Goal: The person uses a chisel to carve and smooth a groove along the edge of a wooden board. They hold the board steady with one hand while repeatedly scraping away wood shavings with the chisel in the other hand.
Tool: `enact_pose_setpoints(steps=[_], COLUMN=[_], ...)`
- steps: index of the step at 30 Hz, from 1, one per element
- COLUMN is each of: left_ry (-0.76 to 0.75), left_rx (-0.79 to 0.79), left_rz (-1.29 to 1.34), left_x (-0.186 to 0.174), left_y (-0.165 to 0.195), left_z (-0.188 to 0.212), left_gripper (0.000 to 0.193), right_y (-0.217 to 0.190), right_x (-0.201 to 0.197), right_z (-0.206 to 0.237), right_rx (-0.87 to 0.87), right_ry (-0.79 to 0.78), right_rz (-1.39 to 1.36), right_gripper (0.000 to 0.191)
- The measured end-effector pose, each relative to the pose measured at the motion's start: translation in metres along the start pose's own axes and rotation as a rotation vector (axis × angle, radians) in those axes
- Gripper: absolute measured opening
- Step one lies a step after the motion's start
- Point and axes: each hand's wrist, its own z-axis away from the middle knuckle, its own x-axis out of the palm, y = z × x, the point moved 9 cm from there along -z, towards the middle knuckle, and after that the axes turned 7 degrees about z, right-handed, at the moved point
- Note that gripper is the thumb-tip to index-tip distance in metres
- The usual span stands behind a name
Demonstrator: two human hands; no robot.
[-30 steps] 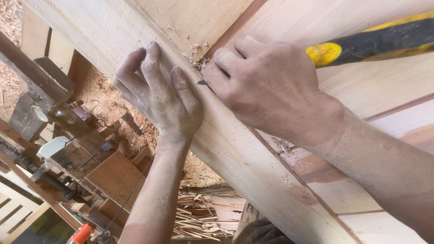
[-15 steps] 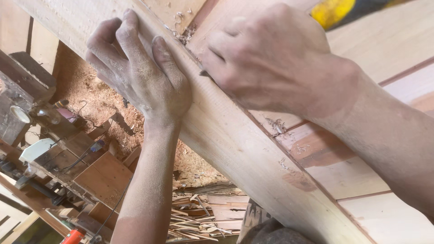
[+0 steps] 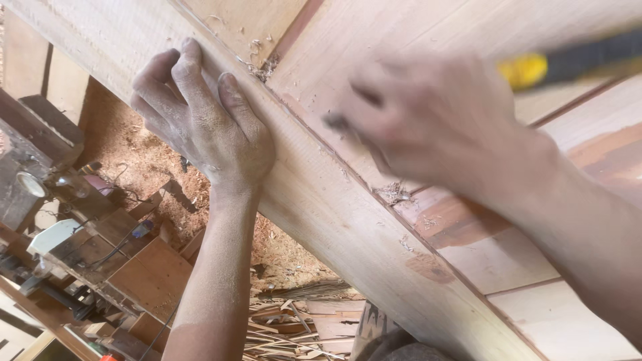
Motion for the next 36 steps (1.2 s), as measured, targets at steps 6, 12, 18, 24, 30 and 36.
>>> enact_pose_setpoints(steps=[6, 12, 18, 24, 30, 36], left_ry=[0.013, 0.019, -0.012, 0.033, 0.109, 0.147], left_rx=[0.012, -0.032, -0.017, -0.005, 0.052, 0.123], left_rz=[0.01, -0.025, 0.0, -0.022, 0.051, 0.059], left_x=[0.004, 0.005, 0.004, 0.005, 0.0, -0.002], left_y=[-0.001, -0.007, -0.003, -0.004, 0.002, 0.005], left_z=[-0.003, -0.001, 0.001, -0.002, -0.008, -0.008], left_gripper=[0.032, 0.03, 0.037, 0.031, 0.024, 0.023], right_y=[-0.003, -0.015, -0.024, -0.041, -0.027, -0.019], right_x=[-0.003, 0.006, 0.021, 0.025, 0.007, 0.012], right_z=[-0.062, -0.05, -0.014, 0.046, 0.039, -0.007], right_rx=[0.011, -0.074, -0.106, -0.145, -0.13, -0.037], right_ry=[0.257, 0.142, -0.109, -0.264, -0.147, -0.043], right_rz=[0.148, 0.073, 0.047, 0.029, -0.055, 0.031], right_gripper=[0.02, 0.023, 0.033, 0.015, 0.026, 0.024])
